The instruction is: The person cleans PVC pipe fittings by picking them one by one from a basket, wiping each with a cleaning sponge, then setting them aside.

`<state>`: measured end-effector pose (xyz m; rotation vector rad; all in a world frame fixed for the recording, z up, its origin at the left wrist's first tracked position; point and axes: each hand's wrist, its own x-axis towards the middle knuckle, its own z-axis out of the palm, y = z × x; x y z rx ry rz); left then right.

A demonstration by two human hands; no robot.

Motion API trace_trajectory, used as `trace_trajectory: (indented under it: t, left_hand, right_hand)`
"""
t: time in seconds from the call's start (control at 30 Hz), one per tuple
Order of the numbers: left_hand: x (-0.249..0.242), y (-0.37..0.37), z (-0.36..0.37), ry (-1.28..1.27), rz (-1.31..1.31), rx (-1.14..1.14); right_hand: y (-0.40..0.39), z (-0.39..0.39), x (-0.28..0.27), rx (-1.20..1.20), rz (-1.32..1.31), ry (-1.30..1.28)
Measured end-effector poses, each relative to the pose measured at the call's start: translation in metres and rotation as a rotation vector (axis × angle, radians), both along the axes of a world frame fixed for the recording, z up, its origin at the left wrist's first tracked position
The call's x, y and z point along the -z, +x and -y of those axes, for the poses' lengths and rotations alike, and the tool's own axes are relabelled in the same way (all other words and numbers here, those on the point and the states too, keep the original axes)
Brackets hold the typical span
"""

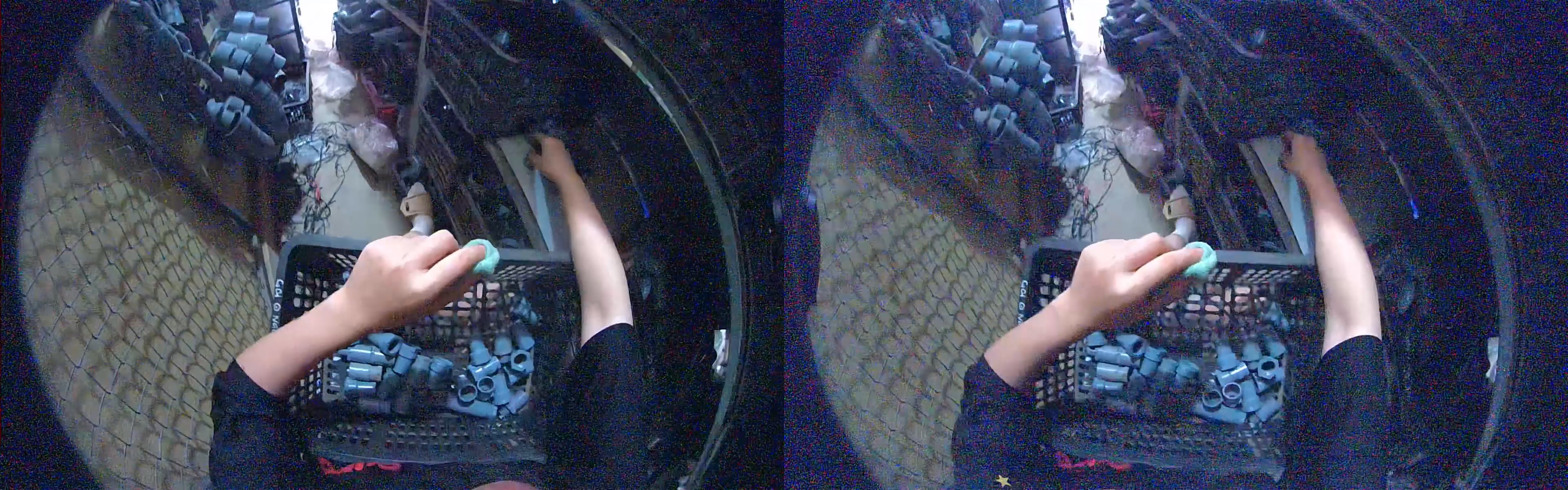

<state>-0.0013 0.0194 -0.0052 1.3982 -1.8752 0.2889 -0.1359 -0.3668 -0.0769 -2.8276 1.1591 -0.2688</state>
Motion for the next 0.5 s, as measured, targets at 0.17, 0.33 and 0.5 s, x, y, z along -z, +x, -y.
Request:
trace_trajectory:
  t: [0.17,0.33,0.5]
  left_hand:
    - [0.0,0.0,0.002,0.03,0.062,0.021]
    - [0.004,0.003,0.005,0.039,0.081,0.036]
    - [0.0,0.001,0.005,0.012,0.043,0.084]
  right_hand:
    - [-0.002,0.006,0.008,0.022,0.114,-0.095]
    - [0.001,-0.012,0.003,0.16,0.146,-0.248]
    - [0.015,-0.021,0.011,-0.042,0.091,0.369]
